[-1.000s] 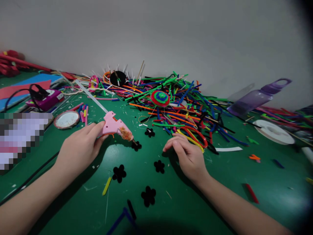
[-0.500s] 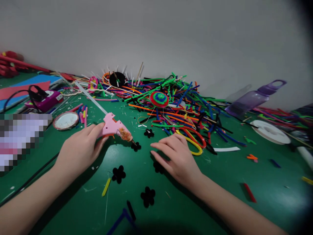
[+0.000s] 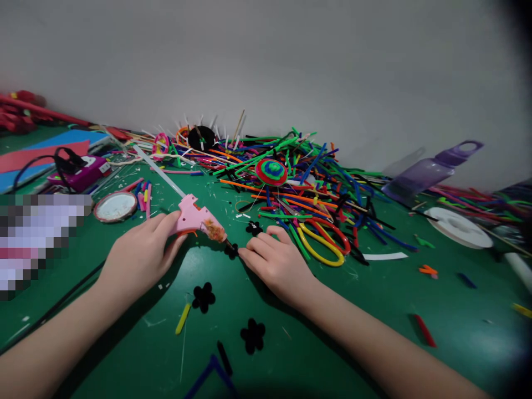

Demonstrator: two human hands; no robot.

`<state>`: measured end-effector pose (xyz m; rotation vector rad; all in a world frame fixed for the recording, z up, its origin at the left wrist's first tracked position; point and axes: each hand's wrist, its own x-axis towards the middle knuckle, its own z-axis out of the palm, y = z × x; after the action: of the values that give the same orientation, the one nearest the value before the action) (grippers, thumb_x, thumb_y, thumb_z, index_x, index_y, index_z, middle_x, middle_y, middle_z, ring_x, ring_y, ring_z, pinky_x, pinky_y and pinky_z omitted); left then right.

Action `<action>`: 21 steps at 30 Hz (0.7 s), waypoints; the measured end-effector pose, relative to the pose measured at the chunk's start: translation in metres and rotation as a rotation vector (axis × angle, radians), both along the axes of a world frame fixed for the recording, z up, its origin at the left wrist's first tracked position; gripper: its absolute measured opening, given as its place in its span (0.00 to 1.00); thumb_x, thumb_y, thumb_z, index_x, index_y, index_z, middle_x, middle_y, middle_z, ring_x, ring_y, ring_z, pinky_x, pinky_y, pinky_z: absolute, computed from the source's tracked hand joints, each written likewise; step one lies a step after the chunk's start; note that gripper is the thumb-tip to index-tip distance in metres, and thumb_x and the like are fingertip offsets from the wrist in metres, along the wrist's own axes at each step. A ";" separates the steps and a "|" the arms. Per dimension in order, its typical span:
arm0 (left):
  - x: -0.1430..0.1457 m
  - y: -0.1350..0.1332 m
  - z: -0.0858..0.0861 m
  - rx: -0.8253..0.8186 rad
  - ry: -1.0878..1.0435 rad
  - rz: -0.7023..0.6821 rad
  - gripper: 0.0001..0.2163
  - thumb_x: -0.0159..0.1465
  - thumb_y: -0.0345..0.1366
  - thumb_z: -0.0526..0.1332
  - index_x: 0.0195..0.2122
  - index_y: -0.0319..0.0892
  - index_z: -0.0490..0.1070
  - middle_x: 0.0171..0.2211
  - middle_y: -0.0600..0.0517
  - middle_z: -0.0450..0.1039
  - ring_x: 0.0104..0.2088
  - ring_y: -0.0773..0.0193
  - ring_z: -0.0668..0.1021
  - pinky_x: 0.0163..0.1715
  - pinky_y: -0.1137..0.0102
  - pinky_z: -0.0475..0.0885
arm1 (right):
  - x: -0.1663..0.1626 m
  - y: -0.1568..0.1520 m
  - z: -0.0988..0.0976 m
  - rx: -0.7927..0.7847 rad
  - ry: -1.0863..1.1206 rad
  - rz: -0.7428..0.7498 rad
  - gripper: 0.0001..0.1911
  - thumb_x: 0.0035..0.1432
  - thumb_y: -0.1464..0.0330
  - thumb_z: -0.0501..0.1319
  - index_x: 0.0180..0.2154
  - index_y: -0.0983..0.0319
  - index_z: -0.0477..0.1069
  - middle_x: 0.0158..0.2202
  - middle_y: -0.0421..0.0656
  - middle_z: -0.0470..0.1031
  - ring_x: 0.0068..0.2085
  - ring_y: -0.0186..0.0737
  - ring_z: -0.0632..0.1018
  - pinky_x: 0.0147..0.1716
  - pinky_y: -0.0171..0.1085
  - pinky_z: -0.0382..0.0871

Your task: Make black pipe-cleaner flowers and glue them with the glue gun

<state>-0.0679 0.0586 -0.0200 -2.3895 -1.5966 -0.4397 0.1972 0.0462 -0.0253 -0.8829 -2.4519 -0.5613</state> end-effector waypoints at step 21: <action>-0.001 0.013 -0.005 0.006 -0.043 0.137 0.24 0.66 0.43 0.59 0.58 0.34 0.60 0.52 0.33 0.74 0.50 0.47 0.78 0.44 0.59 0.75 | 0.021 0.002 0.012 0.039 -0.090 0.210 0.17 0.67 0.79 0.50 0.34 0.62 0.75 0.27 0.40 0.76 0.28 0.35 0.71 0.45 0.41 0.63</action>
<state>-0.0691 0.0712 -0.0251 -2.2626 -1.7612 -0.4709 0.2185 0.0478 -0.0134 -0.5870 -2.5644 -0.5818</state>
